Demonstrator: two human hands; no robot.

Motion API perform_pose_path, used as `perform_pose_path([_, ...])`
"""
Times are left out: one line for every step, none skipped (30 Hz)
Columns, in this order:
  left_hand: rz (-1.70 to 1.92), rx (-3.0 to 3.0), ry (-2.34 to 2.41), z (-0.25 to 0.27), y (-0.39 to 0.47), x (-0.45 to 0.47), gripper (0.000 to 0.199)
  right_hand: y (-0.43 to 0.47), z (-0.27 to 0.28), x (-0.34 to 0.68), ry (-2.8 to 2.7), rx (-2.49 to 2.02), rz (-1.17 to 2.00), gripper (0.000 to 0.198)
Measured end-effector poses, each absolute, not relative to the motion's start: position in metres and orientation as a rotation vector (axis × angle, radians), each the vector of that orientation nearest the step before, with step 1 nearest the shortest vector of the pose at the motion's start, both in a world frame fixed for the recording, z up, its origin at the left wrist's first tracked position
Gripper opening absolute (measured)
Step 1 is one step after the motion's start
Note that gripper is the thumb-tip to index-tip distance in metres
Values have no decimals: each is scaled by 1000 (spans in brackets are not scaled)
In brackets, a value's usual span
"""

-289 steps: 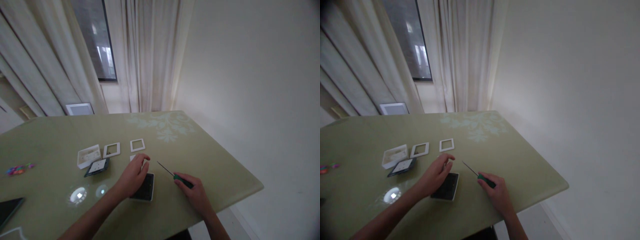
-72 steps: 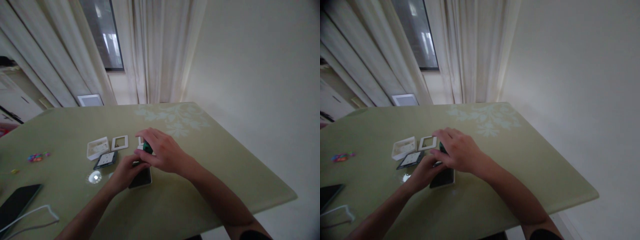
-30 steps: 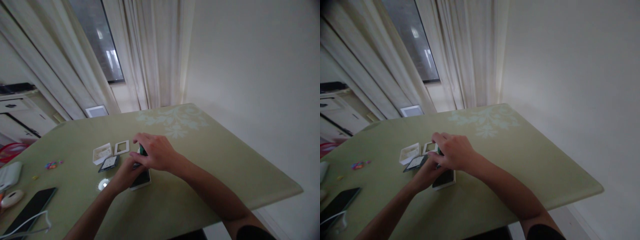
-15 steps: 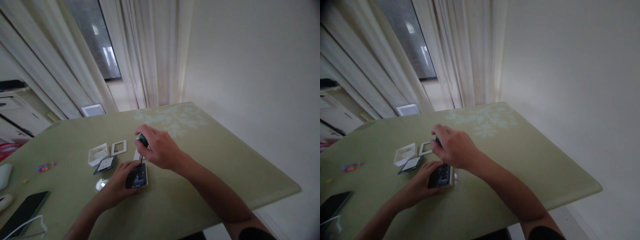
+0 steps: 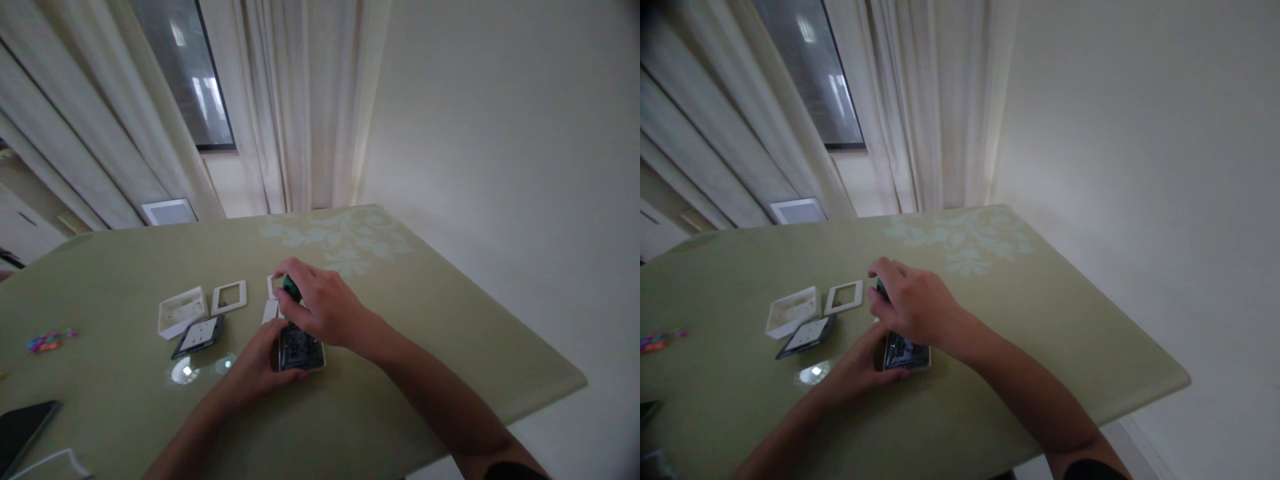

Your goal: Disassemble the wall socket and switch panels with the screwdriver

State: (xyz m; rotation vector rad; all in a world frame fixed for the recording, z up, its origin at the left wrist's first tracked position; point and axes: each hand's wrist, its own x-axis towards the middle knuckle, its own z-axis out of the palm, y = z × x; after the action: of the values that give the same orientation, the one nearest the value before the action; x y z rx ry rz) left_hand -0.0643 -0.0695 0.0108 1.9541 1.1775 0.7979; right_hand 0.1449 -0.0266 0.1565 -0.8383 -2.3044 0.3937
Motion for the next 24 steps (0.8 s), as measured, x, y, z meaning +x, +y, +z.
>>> perform_pose_path([794,1975,1176,10,-71,-65,68,-26,155,144,-2305,-832,395,20])
perform_pose_path([791,1993,1176,10,-71,-65,67,-25,154,143,-2310,-823,397,19])
perform_pose_path([790,2006,1177,10,-72,-65,67,-25,153,142,-2317,-810,400,19])
perform_pose_path([789,2016,1179,10,-72,-65,66,-24,152,142,-2321,-796,403,18])
perform_pose_path([785,2024,1180,11,-72,-65,67,-25,152,142,-2319,-784,406,18])
perform_pose_path([782,2031,1184,11,-72,-64,67,-25,152,142,-2311,-772,404,18])
perform_pose_path([780,2034,1186,12,-72,-64,68,-26,152,143,-2297,-764,399,18])
perform_pose_path([780,2035,1188,12,-72,-63,69,-26,153,144,-2281,-759,392,18])
perform_pose_path([782,2034,1192,13,-72,-63,70,-27,153,145,-2265,-755,385,18])
perform_pose_path([783,2031,1192,13,-72,-63,70,-28,154,145,-2254,-750,382,18])
perform_pose_path([785,2028,1191,14,-72,-62,69,-28,153,145,-2251,-744,383,17])
perform_pose_path([788,2024,1189,14,-72,-62,68,-28,153,145,-2253,-735,387,17])
perform_pose_path([792,2020,1185,15,-72,-62,66,-29,152,144,-2258,-729,391,16])
perform_pose_path([794,2013,1181,15,-73,-61,65,-28,151,143,-2263,-726,394,16])
perform_pose_path([797,2006,1181,16,-73,-61,64,-28,150,142,-2267,-730,396,16])
perform_pose_path([801,2001,1183,17,-73,-61,65,-28,149,142,-2270,-734,397,16])
perform_pose_path([806,1999,1185,18,-73,-61,66,-28,149,141,-2272,-735,398,17])
perform_pose_path([812,1998,1184,18,-73,-61,68,-28,149,141,-2276,-733,399,18])
perform_pose_path([819,2000,1179,18,-73,-61,69,-28,150,142,-2282,-726,400,19])
perform_pose_path([829,2002,1171,18,-74,-61,71,-29,151,143,-2290,-713,403,21])
perform_pose_path([835,2001,1161,18,-74,-61,71,-29,152,144,-2302,-696,410,24])
perform_pose_path([841,1997,1153,18,-74,-61,71,-30,154,146,-2316,-679,420,27])
perform_pose_path([847,1993,1151,18,-74,-61,70,-31,156,147,-2333,-665,433,30])
perform_pose_path([853,1990,1156,17,-74,-61,68,-31,157,149,-2350,-653,444,33])
